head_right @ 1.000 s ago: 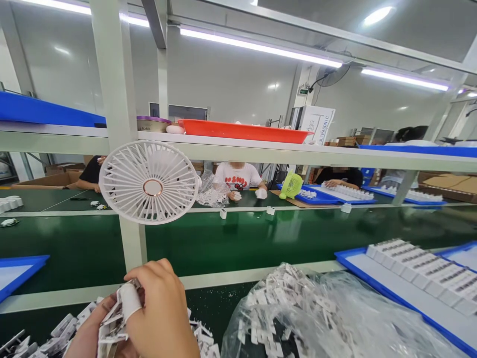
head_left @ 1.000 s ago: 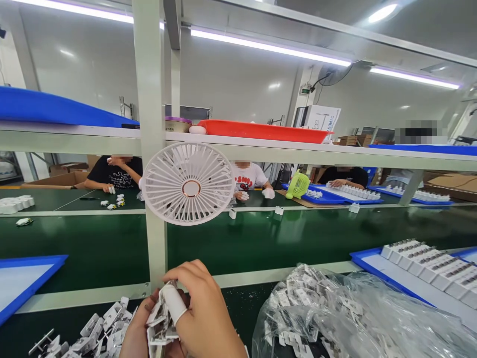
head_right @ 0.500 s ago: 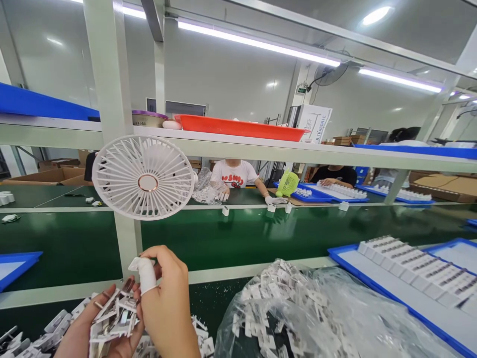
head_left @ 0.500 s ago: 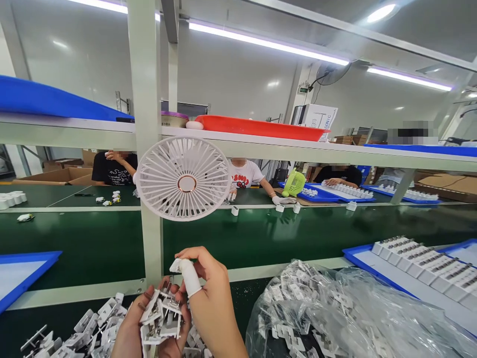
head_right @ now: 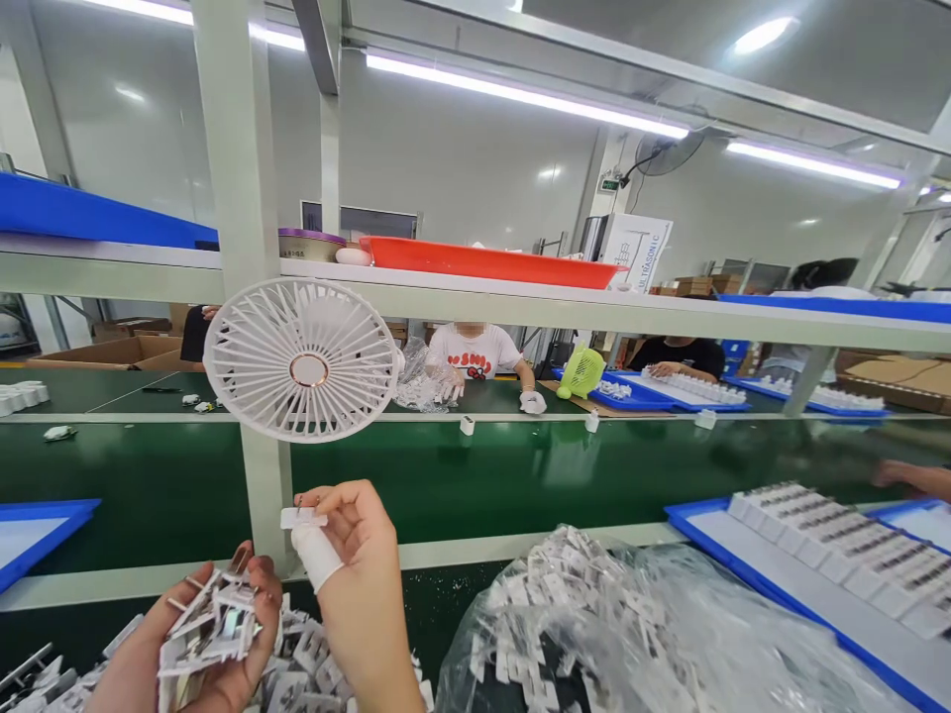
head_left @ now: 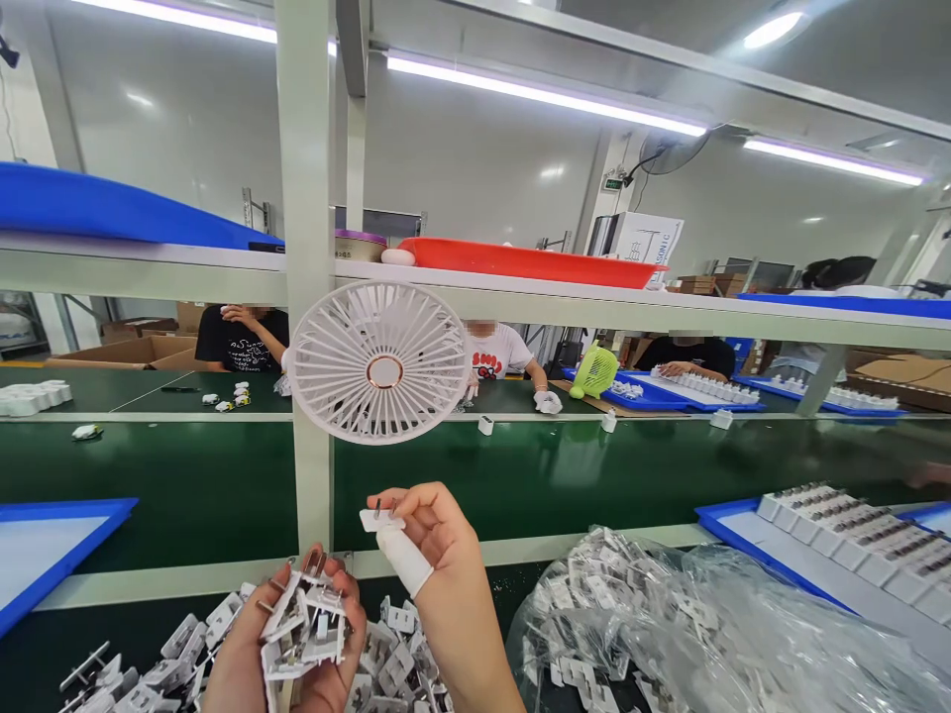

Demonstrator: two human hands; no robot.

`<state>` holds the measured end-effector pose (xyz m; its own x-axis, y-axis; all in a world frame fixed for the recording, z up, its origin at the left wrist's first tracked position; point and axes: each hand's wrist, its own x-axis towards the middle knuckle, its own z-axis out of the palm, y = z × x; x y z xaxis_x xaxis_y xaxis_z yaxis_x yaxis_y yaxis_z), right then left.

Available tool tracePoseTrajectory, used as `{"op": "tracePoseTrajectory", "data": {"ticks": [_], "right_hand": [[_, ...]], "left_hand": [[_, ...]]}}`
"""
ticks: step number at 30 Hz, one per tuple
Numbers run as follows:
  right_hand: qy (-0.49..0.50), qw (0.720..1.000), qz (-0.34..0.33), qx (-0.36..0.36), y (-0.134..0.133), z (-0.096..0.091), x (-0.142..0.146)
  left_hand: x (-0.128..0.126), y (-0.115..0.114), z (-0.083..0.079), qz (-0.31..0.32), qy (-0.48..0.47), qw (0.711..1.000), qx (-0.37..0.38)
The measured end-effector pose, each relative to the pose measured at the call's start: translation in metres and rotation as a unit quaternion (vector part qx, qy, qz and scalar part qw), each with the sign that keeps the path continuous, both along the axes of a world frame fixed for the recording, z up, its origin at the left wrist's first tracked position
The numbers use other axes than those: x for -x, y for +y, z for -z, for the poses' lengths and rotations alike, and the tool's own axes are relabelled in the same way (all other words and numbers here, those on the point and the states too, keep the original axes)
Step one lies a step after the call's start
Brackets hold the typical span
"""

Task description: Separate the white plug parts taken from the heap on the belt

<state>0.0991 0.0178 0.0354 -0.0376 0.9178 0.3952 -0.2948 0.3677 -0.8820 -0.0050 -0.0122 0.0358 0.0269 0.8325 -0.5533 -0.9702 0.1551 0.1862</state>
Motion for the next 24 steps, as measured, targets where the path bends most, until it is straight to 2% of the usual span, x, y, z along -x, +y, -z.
{"op": "tracePoseTrajectory", "data": {"ticks": [6,12,16,19,22,24], "right_hand": [[-0.093,0.989,0.072,-0.094,-0.009,-0.001,0.001],[-0.095,0.977,0.095,-0.166,-0.013,0.002,0.001],[-0.124,0.975,0.109,-0.148,-0.013,0.002,0.001],[-0.199,0.969,0.115,-0.095,-0.012,0.0,-0.001],[-0.316,0.941,0.107,-0.06,-0.01,0.001,-0.005],[-0.418,0.903,0.079,-0.064,-0.008,0.003,-0.006]], "left_hand": [[0.007,0.001,-0.002,-0.019,0.0,1.0,-0.003],[0.009,0.002,-0.002,-0.012,0.007,1.0,-0.015],[0.009,0.001,-0.002,-0.016,0.002,1.0,-0.007],[0.012,0.001,-0.002,-0.025,-0.01,1.0,0.003],[0.014,0.001,-0.002,-0.028,-0.021,0.999,0.011],[0.015,0.002,-0.002,-0.026,-0.027,0.999,0.012]]}}
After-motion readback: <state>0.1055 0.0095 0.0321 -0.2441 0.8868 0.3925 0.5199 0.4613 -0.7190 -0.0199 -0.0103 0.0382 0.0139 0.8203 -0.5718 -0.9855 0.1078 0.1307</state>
